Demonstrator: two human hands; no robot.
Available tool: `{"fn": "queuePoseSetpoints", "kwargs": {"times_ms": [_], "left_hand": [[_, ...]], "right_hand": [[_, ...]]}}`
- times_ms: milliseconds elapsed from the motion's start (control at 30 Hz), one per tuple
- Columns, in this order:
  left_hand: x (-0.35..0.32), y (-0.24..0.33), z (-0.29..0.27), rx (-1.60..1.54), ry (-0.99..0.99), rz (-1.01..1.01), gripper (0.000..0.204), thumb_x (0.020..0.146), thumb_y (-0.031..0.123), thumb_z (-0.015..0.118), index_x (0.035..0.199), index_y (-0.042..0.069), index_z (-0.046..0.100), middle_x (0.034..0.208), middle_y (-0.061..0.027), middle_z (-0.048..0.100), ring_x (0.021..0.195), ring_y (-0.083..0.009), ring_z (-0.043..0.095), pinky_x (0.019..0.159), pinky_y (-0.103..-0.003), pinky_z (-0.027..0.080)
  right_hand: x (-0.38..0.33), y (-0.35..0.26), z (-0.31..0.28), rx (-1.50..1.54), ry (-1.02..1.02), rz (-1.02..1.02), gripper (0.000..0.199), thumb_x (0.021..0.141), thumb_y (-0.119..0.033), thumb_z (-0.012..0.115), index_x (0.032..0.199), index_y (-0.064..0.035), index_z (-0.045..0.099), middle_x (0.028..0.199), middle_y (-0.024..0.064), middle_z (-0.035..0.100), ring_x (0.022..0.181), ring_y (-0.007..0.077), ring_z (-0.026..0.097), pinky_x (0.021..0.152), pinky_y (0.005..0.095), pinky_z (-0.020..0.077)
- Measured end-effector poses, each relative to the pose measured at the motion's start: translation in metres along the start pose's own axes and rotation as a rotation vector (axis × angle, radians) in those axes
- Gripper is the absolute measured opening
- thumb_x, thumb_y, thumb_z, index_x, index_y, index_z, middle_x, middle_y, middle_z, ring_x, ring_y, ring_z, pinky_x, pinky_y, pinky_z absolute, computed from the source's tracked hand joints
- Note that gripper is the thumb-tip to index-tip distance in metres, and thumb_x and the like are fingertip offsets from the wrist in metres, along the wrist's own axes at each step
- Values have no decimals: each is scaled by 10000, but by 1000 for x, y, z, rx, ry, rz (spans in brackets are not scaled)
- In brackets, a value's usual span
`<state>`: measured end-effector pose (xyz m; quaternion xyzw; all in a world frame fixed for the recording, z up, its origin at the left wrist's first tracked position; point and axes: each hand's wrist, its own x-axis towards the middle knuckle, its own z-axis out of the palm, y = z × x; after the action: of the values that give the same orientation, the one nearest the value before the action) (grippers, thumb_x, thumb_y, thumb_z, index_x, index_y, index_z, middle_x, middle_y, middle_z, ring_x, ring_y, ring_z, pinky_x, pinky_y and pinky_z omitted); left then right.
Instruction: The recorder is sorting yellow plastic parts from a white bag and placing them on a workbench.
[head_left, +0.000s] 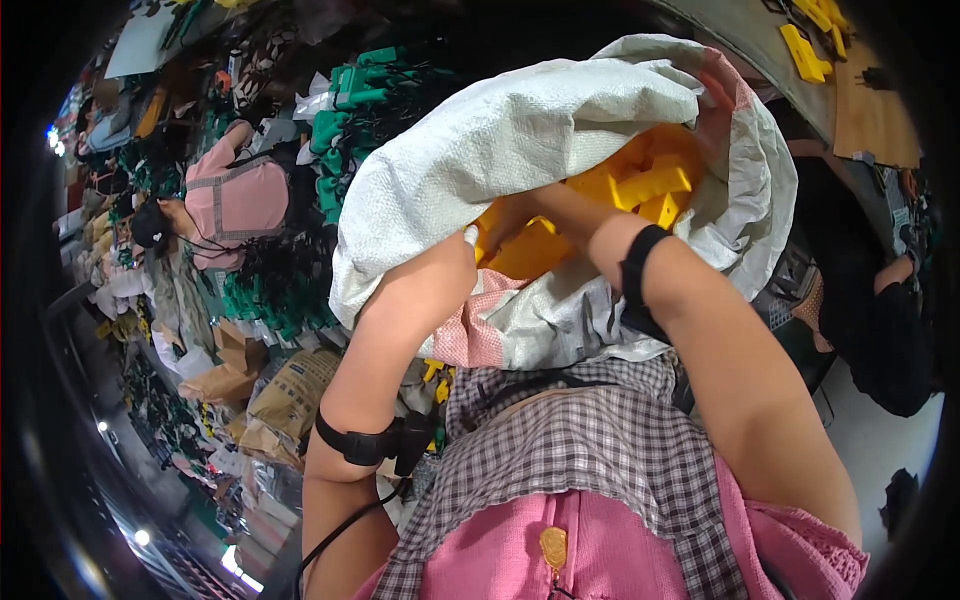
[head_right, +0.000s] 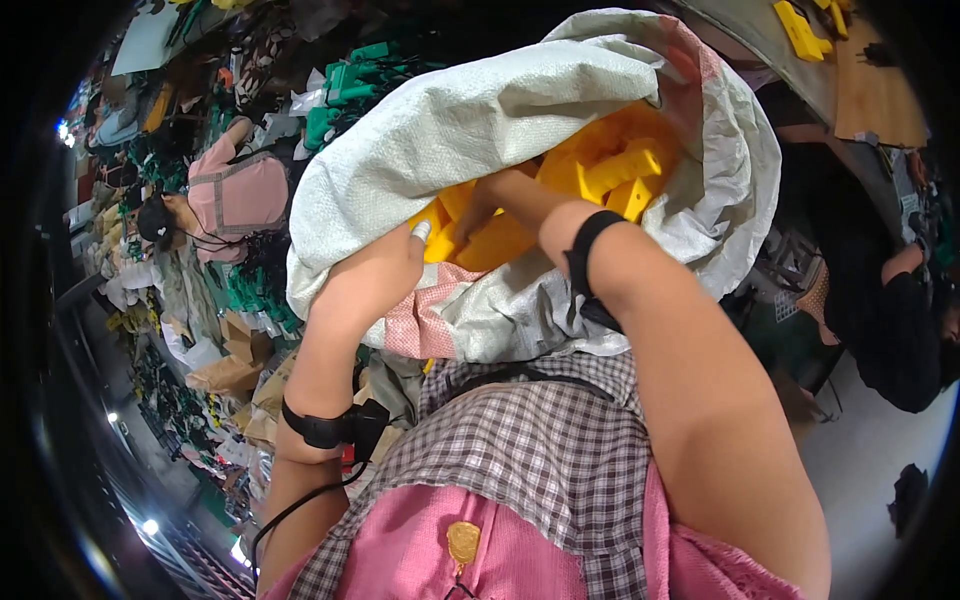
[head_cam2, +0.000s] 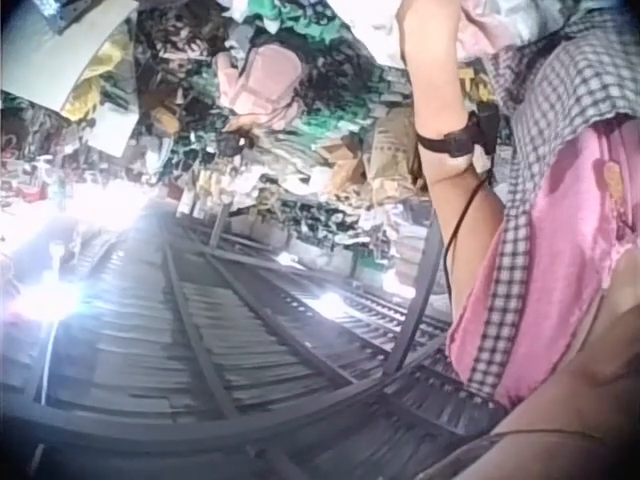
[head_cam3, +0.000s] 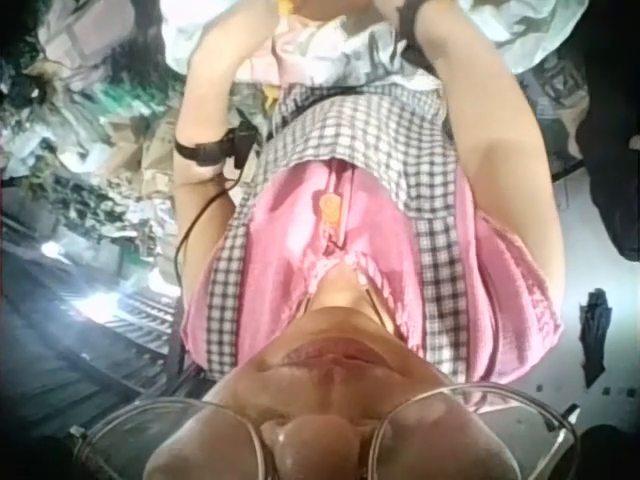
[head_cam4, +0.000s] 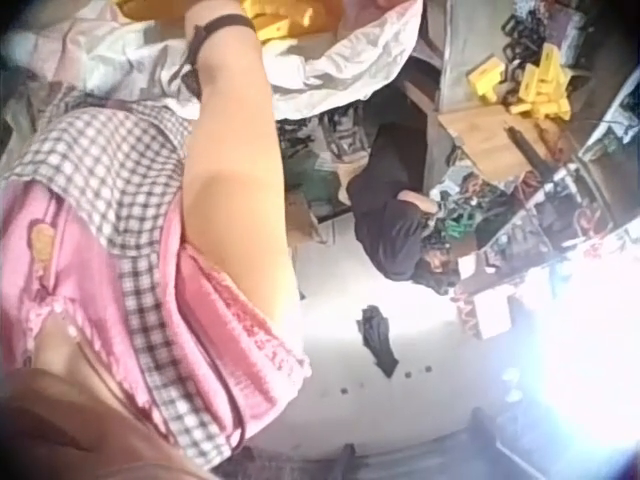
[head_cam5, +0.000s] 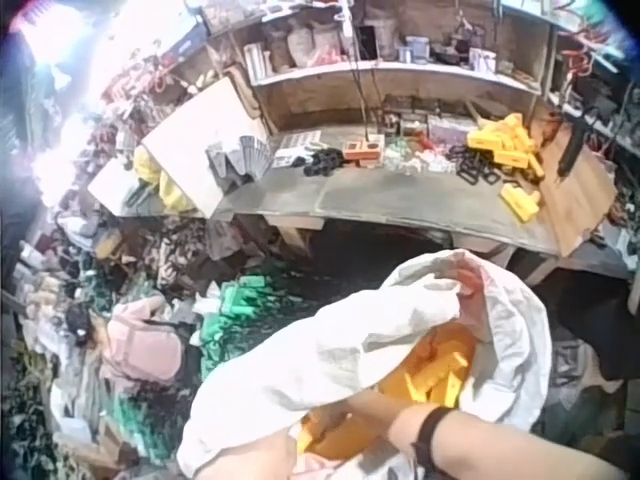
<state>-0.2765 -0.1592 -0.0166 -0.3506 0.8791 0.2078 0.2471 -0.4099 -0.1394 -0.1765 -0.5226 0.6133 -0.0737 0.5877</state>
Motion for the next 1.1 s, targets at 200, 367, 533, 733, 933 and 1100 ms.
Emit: {"fn": "queuePoseSetpoints", "kwargs": {"times_ms": [200, 367, 533, 733, 933, 1100], "left_hand": [[6, -1, 31, 223, 180, 244, 472, 855, 135, 577, 1306, 7, 517, 1225, -208, 601, 1154, -359, 581, 970, -449, 464], [57, 27, 65, 214, 99, 174, 614, 825, 207, 617, 1403, 80, 455, 1389, -179, 490, 1271, -312, 517, 1021, -397, 440], [121, 53, 96, 485, -345, 322, 782, 814, 275, 654, 1495, 65, 331, 1487, -223, 364, 1380, -360, 376, 1104, -407, 361], [121, -29, 158, 429, -106, 453, 757, 779, 64, 667, 1465, 21, 348, 1414, -245, 451, 1360, -414, 397, 1112, -444, 364], [103, 25, 87, 180, 34, 412, 702, 770, -24, 682, 1417, -1, 410, 1323, -231, 549, 1277, -362, 508, 1075, -410, 410], [39, 64, -9, -869, -391, 111, 568, 830, 9, 715, 1349, -20, 484, 1283, -136, 610, 1175, -208, 602, 1006, -323, 469]], "right_hand": [[-57, 15, -42, 234, -137, 66, 899, 701, -595, 706, 1432, -138, 453, 1352, 92, 571, 1119, 237, 622, 903, 413, 522], [-161, 1, -82, 225, -55, 178, 708, 681, -569, 682, 1177, -65, 666, 1049, 128, 703, 854, 232, 687, 731, 334, 540], [-195, 47, -65, 440, 8, 316, 643, 701, -498, 698, 1090, 13, 653, 916, 106, 702, 792, 202, 686, 701, 314, 538], [-240, 104, -31, 1090, 988, 320, 537, 909, -528, 630, 1130, -39, 621, 924, 75, 669, 812, 182, 673, 754, 298, 533], [-259, 113, -14, 1086, 1251, 101, 303, 934, -345, 674, 1093, -93, 621, 986, 23, 627, 877, 128, 623, 790, 255, 508], [-295, 114, -18, 1317, 1366, 152, 361, 893, -236, 729, 1169, -75, 561, 954, 92, 646, 830, 165, 680, 683, 291, 595]]}}
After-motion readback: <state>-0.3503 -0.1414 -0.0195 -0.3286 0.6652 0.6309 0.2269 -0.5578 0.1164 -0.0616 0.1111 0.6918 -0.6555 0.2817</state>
